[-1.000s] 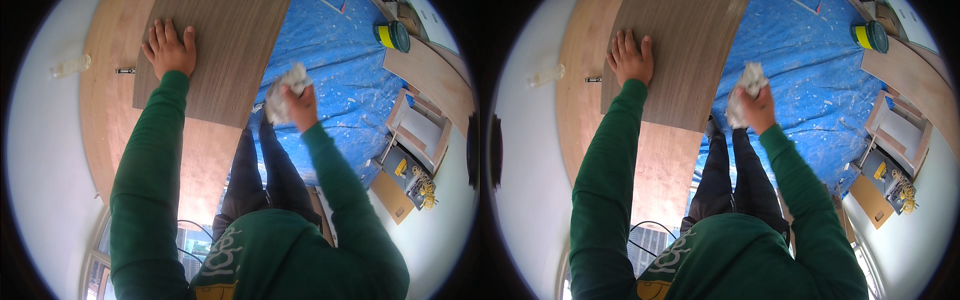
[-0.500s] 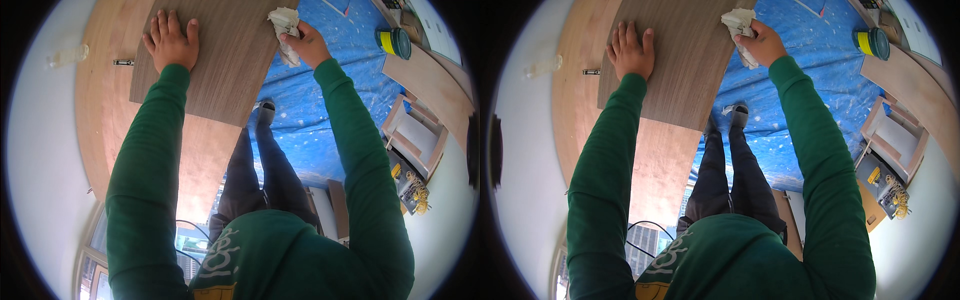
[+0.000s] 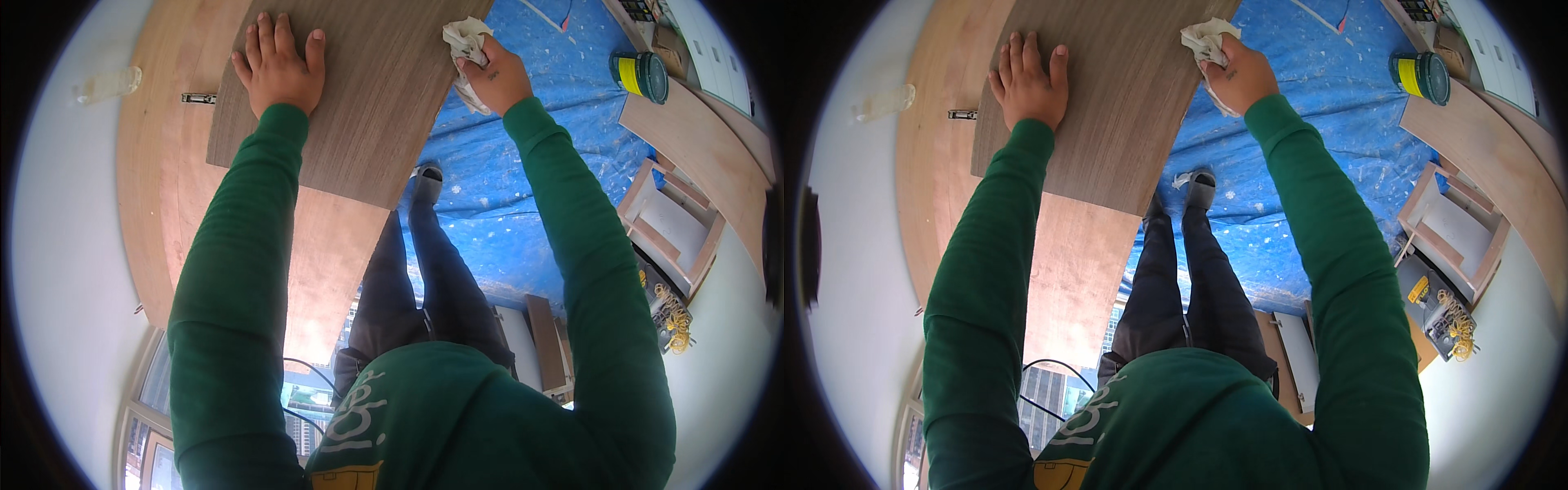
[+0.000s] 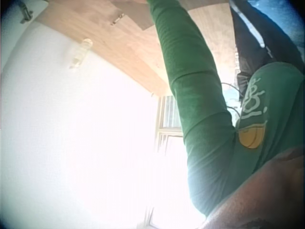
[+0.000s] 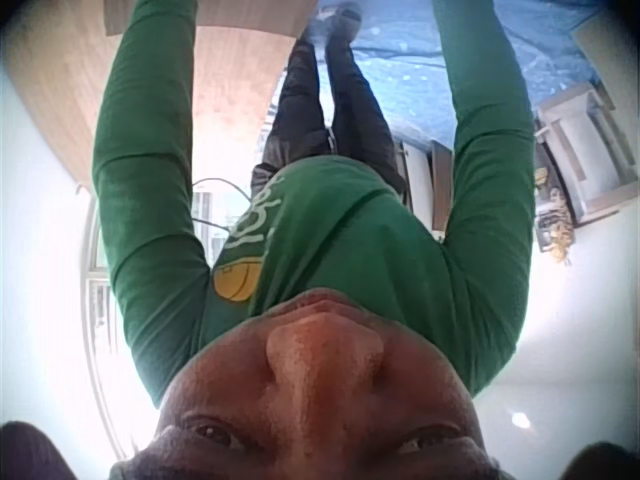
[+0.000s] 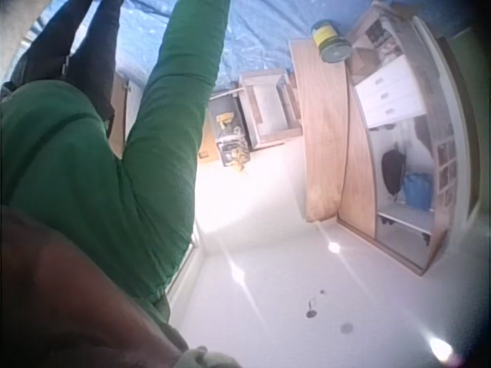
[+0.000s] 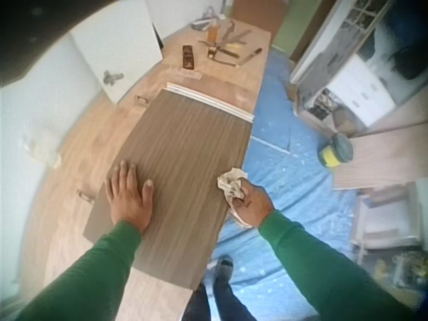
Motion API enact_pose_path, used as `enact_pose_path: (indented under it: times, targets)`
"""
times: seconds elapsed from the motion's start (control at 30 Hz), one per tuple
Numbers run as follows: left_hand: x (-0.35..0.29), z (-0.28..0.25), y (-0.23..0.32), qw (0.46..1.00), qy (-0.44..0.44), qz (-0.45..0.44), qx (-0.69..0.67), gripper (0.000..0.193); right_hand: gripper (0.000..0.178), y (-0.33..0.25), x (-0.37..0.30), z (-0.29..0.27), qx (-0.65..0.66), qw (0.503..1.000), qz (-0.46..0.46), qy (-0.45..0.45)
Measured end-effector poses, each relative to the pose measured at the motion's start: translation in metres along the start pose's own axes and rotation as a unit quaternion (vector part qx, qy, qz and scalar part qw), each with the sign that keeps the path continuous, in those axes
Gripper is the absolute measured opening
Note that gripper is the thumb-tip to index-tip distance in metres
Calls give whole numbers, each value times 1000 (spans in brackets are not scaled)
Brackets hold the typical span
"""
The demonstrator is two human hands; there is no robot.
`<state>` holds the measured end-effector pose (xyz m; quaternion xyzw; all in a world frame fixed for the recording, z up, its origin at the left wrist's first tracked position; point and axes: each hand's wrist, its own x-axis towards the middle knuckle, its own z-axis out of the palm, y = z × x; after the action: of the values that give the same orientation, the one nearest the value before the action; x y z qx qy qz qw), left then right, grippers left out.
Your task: The person wipes a wooden cabinet door with a wet cloth, then uses a chisel to scrape along the edge of the door. The person moves around the room to retrieve materials and returns to continue the finishing work.
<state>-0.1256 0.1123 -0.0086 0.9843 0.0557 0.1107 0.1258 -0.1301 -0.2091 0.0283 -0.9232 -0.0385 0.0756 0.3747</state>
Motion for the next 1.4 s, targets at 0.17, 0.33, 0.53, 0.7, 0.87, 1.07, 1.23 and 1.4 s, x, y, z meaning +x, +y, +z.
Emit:
enact_pose_path:
  times: [0.17,0.33,0.53,0.7,0.87,1.07,1.23,1.4]
  targets:
    - [-1,-1,-7,1000,9,2,9,74,32,-13,-15,5,-53,995,-9,-79]
    - [0,-3,-1,1000,7,1,-8,74,36,2,18,-13,-92,992,-3,-91]
    - [-2,0,-5,1000,1,-5,7,75,26,-15,-28,10,-92,990,-37,-99]
    - [-1,1,-3,1000,-1,-5,1,75,29,4,14,-12,-91,993,-38,-70]
    - [-2,-1,-6,1000,-1,-6,-6,76,35,-20,-51,17,-89,982,-32,-166]
    - [-1,-1,-2,1000,-2,-2,-5,75,34,10,13,-10,-72,993,-30,-87]
    - [1,3,3,1000,2,-3,-10,75,34,14,-46,18,-71,991,-54,-98]
    - [-1,-1,-4,1000,-5,-10,-4,75,31,-35,-72,24,-72,984,-16,-162]
